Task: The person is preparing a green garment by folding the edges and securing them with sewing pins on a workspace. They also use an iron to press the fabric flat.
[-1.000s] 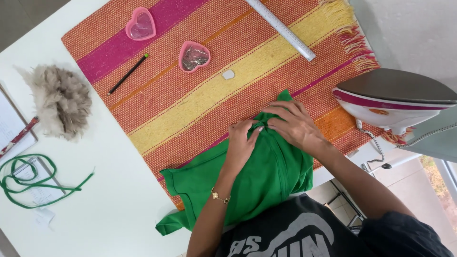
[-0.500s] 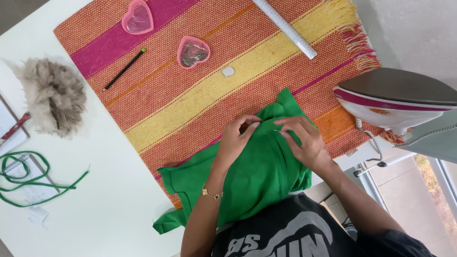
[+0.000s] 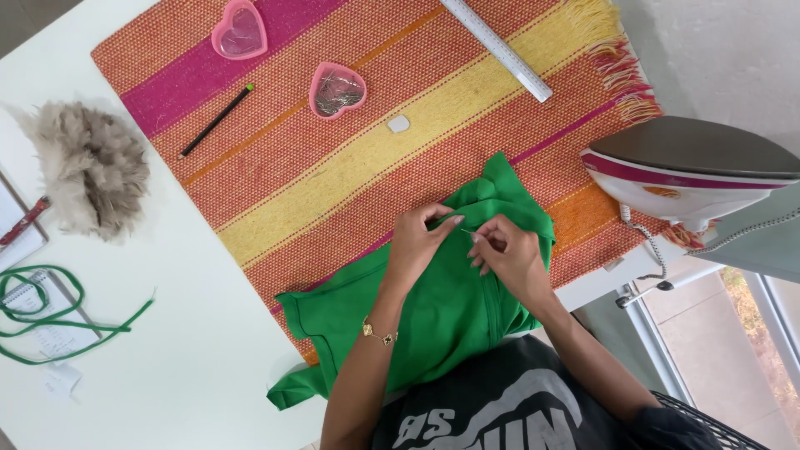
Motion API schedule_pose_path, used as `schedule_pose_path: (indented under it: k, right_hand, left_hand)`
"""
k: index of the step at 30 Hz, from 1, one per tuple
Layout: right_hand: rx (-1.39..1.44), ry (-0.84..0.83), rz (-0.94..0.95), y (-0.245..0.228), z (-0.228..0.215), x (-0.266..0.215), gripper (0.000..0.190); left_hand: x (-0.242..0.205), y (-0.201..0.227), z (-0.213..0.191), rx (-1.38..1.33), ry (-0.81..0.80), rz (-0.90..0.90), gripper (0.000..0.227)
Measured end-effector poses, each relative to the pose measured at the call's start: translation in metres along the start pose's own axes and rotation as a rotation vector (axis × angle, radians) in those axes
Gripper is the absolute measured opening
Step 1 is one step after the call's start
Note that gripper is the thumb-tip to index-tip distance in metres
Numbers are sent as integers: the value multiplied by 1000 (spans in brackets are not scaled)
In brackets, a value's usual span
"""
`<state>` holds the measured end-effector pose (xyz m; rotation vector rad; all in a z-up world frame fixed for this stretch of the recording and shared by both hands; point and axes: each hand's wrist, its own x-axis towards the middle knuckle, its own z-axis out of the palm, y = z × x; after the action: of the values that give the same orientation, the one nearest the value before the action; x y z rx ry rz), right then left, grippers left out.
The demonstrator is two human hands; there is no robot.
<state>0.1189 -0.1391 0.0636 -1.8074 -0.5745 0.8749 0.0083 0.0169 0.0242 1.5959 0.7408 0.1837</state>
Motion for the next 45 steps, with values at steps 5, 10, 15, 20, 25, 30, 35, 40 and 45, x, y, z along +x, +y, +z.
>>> schedule_pose_path:
  k: [5, 10, 15, 20, 25, 30, 35, 40, 45]
  right_hand:
    - [26, 72, -33, 9, 4, -3, 6]
    - [-82, 119, -65, 15, 8, -3, 7]
    - [-174, 169, -124, 33, 14, -2, 7]
    - [-271, 201, -190, 43, 17, -3, 8]
    - [-176, 210, -186, 46, 18, -5, 9]
    - [-240, 229, -203, 51, 20, -7, 9]
    - [-336, 245, -222, 61, 26, -2, 10]
    - [-356, 222, -212, 50, 26, -3, 9]
    - [-414, 212, -220, 55, 23, -1, 9]
  left_hand:
    - [-4, 8, 3, 1, 46, -65, 20]
    - [-6, 12, 3, -17, 55, -92, 21]
    - [-2, 3, 2, -20, 25, -75, 23]
    - [-4, 8, 3, -21, 34, -61, 20]
    - [-10, 18, 3, -2, 84, -53, 20]
    - [-8, 9, 10, -12, 107, -15, 17]
    - [-7, 6, 13, -3, 110, 20, 15]
    - [-8, 2, 13, -31, 124, 1, 14]
    - [-6, -8, 20, -67, 166, -35, 17]
